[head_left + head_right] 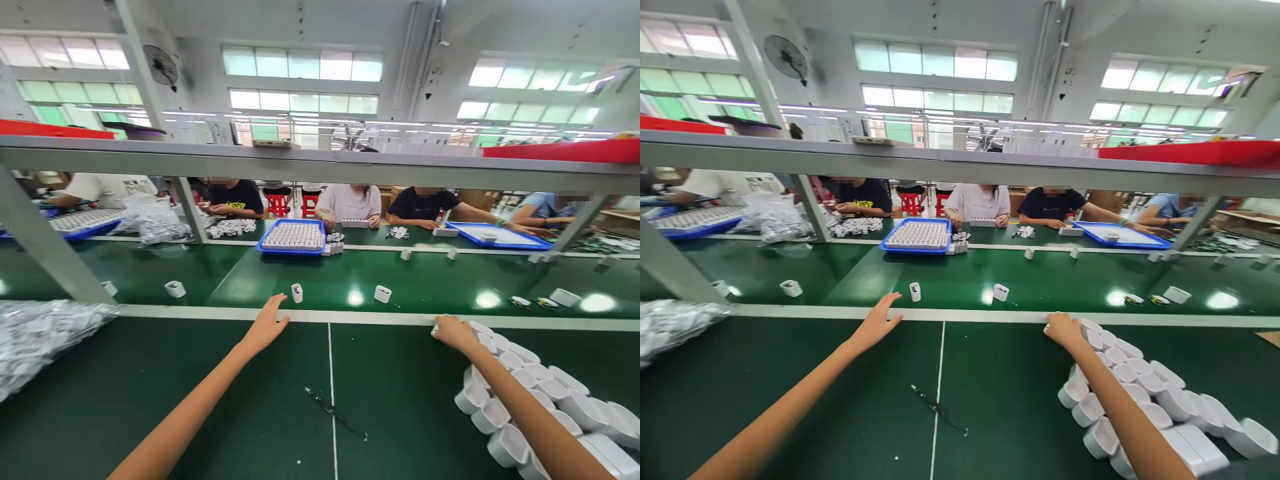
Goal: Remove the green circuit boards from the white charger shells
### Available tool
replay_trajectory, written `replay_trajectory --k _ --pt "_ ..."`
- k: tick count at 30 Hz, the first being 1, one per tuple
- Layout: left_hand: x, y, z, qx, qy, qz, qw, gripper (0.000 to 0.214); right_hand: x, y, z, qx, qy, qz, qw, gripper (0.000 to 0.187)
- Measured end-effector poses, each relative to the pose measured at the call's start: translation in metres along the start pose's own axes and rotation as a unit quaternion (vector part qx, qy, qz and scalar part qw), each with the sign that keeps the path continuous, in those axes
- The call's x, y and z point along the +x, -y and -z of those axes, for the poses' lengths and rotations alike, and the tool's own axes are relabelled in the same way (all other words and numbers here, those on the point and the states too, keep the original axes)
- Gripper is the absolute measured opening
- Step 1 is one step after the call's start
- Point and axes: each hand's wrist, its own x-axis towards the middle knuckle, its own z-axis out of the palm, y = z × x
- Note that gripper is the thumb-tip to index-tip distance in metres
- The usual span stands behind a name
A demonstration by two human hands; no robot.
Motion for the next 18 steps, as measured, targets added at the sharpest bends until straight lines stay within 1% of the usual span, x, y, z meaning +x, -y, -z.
replay_trajectory --k 2,3,5,7,10,11,12,14,16,18 --pt "-0.021 -0.008 0.022 0.025 0.034 0.022 0.999 0.022 0.003 0.010 0.006 0.060 0.020 0.014 0.998 0.029" --pt "-0.030 -0.014 0.031 0.033 0.053 0.033 0.998 0.020 0.003 0.019 0.008 0.096 0.032 0.025 0.995 0.027" --pt "-0.045 -0.028 0.042 0.041 0.083 0.043 0.995 0.022 -0.003 0.046 0.006 0.166 0.051 0.062 0.983 0.025" --pt "-0.055 -0.045 0.045 0.038 0.117 0.035 0.992 0.033 -0.018 0.084 -0.002 0.241 0.070 0.112 0.961 0.024" --pt "-0.067 -0.073 0.035 0.021 0.172 0.002 0.985 0.073 -0.052 0.148 -0.023 0.345 0.100 0.196 0.912 0.029" --pt "-0.070 -0.081 0.031 0.015 0.181 -0.005 0.983 0.078 -0.064 0.168 -0.030 0.370 0.110 0.222 0.895 0.032" --pt "-0.072 -0.087 0.027 0.011 0.184 -0.008 0.983 0.076 -0.075 0.184 -0.035 0.390 0.117 0.244 0.880 0.033" --pt "-0.074 -0.094 0.022 0.004 0.171 -0.002 0.985 0.059 -0.090 0.208 -0.042 0.416 0.117 0.277 0.858 0.036" --pt "-0.074 -0.094 0.021 0.000 0.142 0.013 0.990 0.043 -0.094 0.217 -0.044 0.423 0.097 0.297 0.851 0.039" --pt "-0.074 -0.088 0.024 -0.005 0.108 0.030 0.994 0.037 -0.091 0.214 -0.045 0.406 0.065 0.310 0.858 0.039"
